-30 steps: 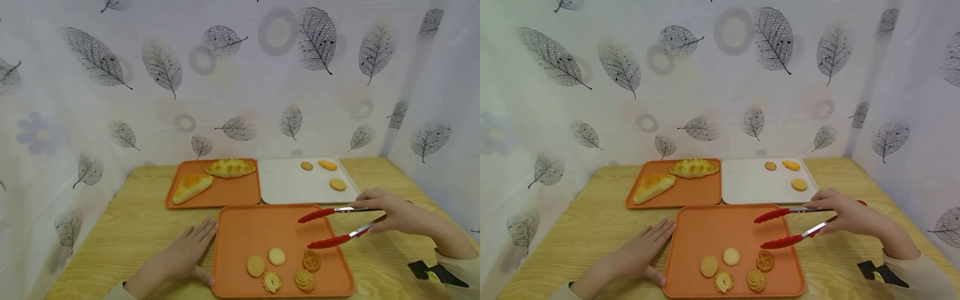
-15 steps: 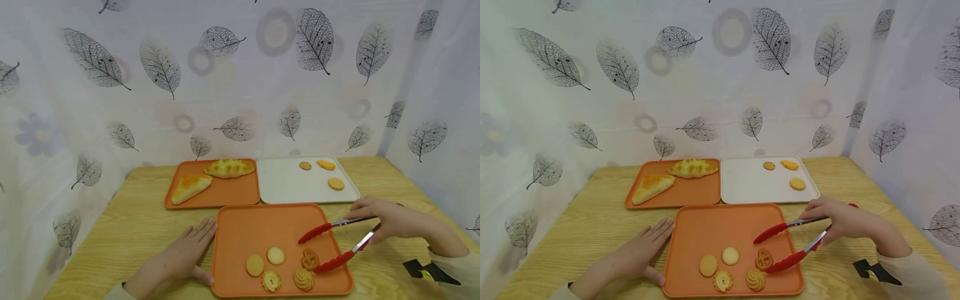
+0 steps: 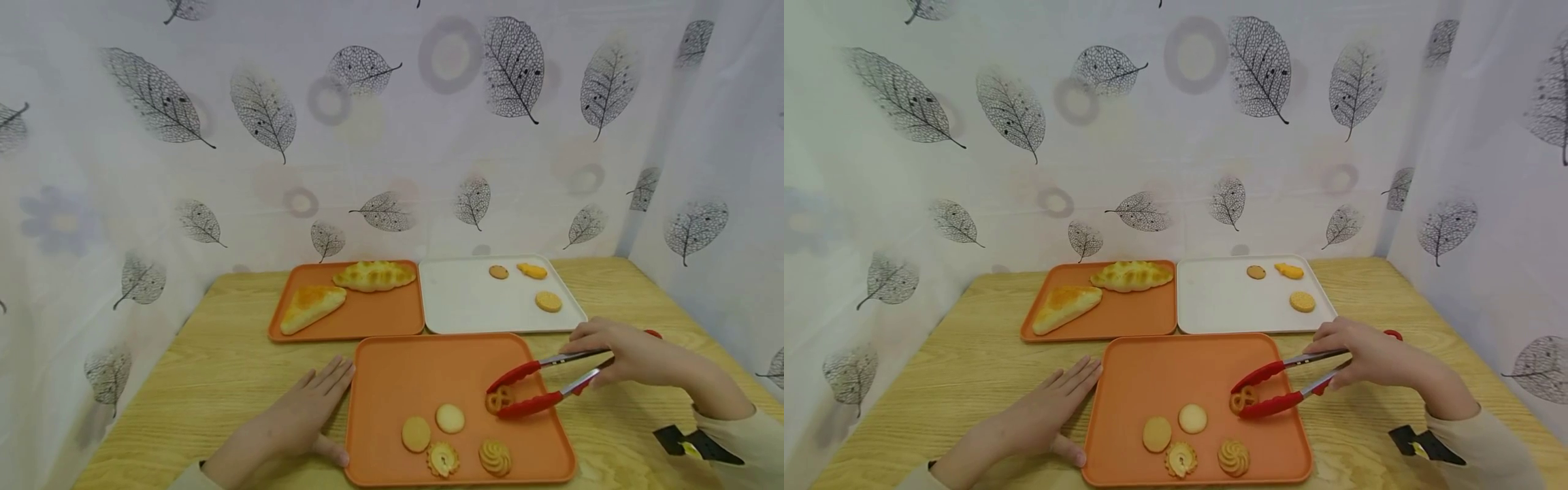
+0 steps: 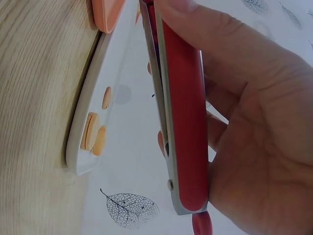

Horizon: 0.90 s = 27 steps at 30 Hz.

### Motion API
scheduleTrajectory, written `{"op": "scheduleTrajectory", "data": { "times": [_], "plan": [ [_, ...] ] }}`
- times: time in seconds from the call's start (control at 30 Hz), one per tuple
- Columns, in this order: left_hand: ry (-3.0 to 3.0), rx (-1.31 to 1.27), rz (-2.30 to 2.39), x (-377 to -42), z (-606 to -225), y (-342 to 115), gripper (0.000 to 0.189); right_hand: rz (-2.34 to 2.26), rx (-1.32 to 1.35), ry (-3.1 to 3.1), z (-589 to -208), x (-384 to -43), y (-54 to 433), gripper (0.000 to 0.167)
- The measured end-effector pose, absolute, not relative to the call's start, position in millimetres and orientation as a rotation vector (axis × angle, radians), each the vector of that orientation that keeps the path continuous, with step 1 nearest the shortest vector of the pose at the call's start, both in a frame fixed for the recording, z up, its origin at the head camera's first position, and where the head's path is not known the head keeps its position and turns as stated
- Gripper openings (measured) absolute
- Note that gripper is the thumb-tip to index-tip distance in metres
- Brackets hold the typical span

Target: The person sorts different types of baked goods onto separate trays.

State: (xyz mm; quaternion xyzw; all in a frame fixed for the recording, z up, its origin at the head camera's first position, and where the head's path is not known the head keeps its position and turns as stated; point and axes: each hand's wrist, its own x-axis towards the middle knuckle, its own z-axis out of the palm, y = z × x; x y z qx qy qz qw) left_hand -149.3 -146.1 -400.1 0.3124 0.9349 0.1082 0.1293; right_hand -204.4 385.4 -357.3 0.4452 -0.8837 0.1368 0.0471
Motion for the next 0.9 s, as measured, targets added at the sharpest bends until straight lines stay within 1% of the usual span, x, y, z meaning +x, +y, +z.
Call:
{"op": "scheduleTrajectory", "data": {
  "times": [0.4, 0.7, 0.9],
  "plan": [
    [2.729, 0.900, 0.301, -142.2, -401.0, -141.7, 0.125, 0.382, 1.293, -2.619, -357.5, -204.2, 386.0, 0.047],
    [2.733, 0.903, 0.299, -139.5, -403.8, -142.2, 0.125, 0.270, 1.121, -2.455, -361.8, -205.6, 383.5, 0.058],
    [2.734, 0.927, 0.306, -138.9, -404.6, -142.4, 0.124, 0.210, 1.002, -2.371, -364.4, -207.0, 383.3, 0.059]
  ]
}}
